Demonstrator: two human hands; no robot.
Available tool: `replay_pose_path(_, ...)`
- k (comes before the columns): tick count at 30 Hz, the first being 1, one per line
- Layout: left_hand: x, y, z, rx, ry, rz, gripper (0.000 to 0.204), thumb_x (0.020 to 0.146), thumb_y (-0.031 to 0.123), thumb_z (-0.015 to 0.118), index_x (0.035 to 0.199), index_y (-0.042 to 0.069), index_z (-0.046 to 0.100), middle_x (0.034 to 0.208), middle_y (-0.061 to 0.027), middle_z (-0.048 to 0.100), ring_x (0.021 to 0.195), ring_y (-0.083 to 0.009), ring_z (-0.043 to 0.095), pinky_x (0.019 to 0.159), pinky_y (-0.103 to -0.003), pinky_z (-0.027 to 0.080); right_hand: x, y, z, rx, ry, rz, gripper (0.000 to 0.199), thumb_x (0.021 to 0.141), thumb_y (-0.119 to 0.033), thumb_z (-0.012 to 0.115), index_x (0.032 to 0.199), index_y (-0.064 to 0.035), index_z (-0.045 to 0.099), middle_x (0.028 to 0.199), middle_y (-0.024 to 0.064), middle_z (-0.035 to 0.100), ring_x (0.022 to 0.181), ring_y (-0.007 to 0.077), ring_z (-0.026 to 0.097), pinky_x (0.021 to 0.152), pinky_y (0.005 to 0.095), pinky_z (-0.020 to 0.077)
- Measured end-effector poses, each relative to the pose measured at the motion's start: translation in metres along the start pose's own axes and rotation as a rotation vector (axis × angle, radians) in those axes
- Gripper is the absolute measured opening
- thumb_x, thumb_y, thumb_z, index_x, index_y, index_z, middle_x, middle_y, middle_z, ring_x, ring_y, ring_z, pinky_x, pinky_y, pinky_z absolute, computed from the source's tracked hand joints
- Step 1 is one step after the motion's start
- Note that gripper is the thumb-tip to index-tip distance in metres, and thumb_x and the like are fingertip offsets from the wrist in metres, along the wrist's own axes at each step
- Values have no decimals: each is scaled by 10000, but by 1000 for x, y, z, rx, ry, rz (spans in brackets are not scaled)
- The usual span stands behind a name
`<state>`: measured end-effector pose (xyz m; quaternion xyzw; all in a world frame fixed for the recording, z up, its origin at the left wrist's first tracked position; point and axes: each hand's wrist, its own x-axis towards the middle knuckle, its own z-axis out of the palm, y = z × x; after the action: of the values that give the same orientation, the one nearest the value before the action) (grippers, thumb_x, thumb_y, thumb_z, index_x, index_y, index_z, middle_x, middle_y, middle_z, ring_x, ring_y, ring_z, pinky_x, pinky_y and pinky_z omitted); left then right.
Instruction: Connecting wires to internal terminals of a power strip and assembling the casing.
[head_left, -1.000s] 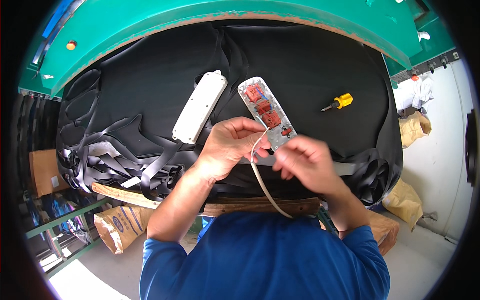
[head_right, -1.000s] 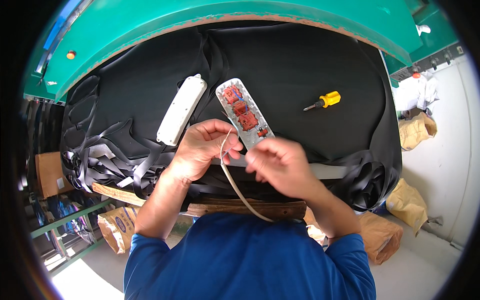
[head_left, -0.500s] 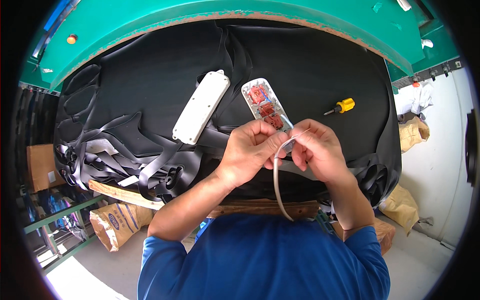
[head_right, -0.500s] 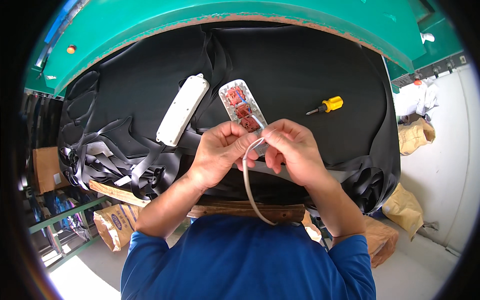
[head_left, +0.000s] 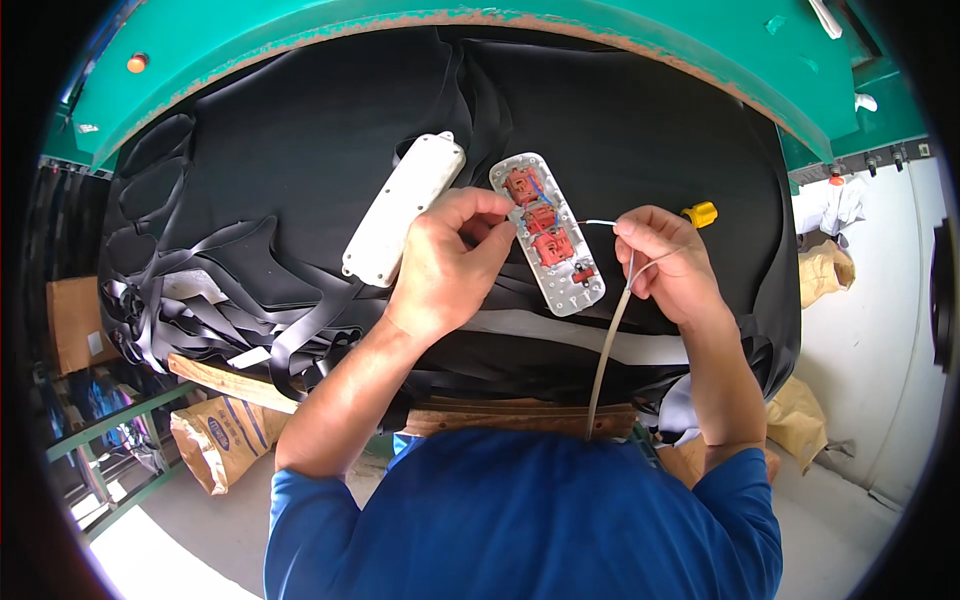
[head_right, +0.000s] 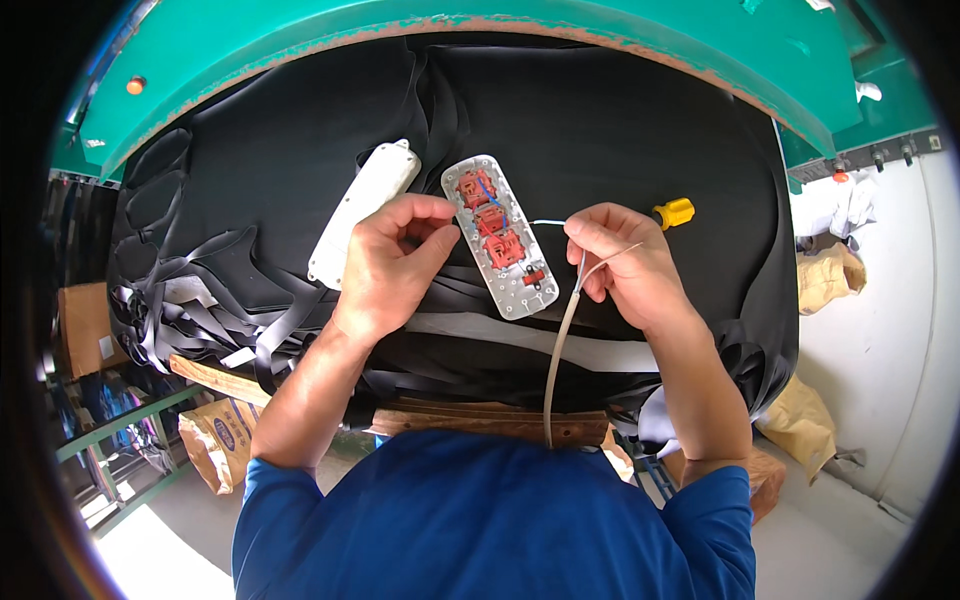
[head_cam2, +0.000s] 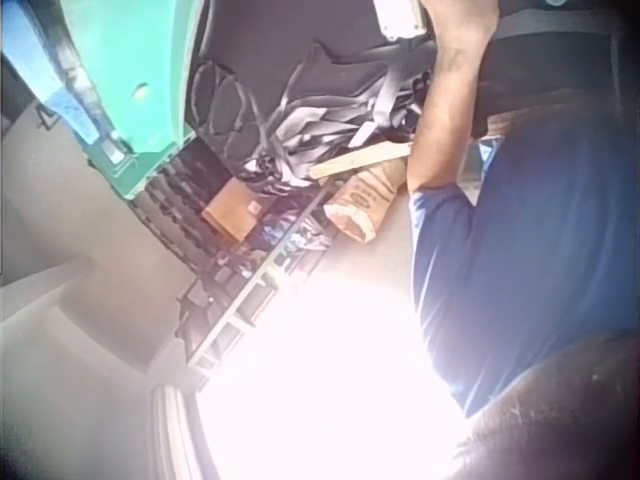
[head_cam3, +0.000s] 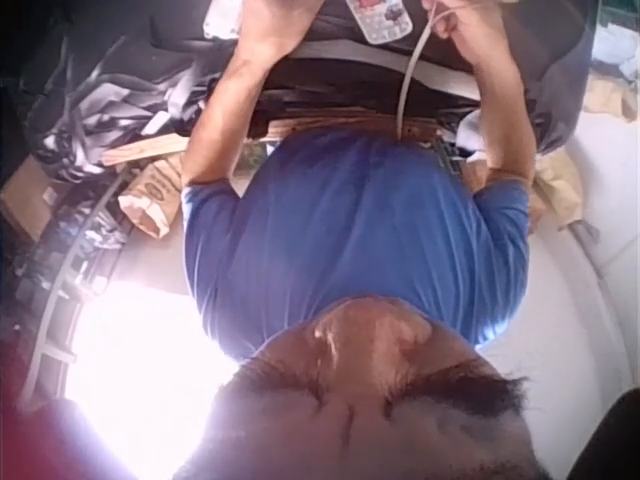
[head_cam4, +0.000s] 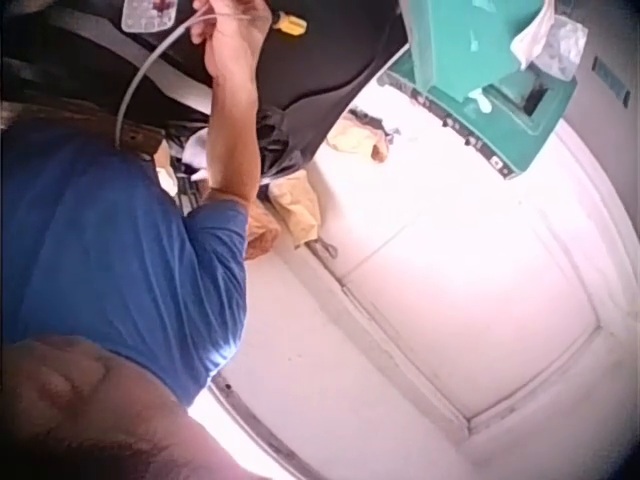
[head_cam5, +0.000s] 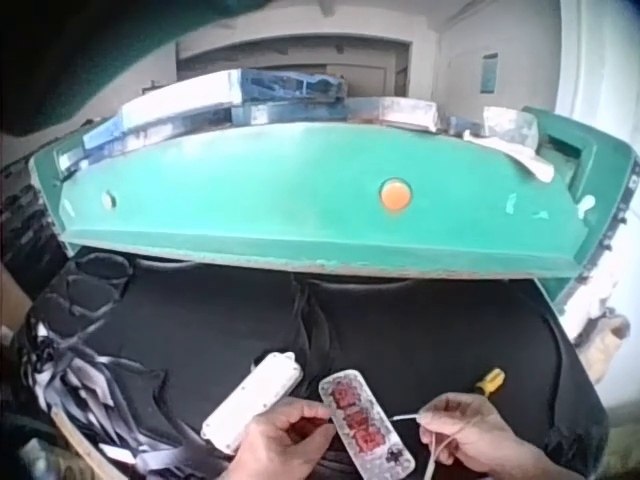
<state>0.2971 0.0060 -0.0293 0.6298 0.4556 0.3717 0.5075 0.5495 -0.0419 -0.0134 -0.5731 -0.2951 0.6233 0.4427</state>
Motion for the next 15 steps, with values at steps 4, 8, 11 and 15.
replay_pose_path(4, 13, -3, 3, 144, 23, 120, 247, 872, 28, 725, 1112, -7, 676, 975, -49, 674, 804, -87, 622, 689, -212, 517, 7, -3, 2, -77, 23, -42, 197, 922, -200, 717, 911, -15, 650, 710, 47, 632, 453, 61, 523, 401, 185, 396)
replay_pose_path(8, 24, 0, 8, 146, 59, 115, 253, 861, 21, 726, 1110, 2, 682, 1048, -56, 643, 836, -101, 620, 684, -223, 522, 9, -5, 3, -94, 38, -43, 194, 917, -196, 718, 911, -14, 651, 696, 44, 626, 454, 62, 524, 402, 184, 400)
replay_pose_path(11, 27, 2, 9, 214, 37, 124, 266, 844, 3, 724, 1107, 20, 687, 1068, -61, 619, 856, -108, 610, 675, -225, 527, 10, -6, 2, -142, 44, -30, 202, 916, -205, 715, 911, -14, 651, 687, 42, 624, 455, 63, 527, 405, 188, 410)
replay_pose_path(15, 29, -4, 11, 231, 37, 170, 302, 817, -22, 726, 1109, 45, 690, 1073, -74, 613, 891, -146, 605, 729, -255, 529, 9, -6, 1, -172, 47, -28, 210, 919, -217, 706, 912, -14, 650, 692, 45, 630, 458, 72, 534, 413, 201, 430)
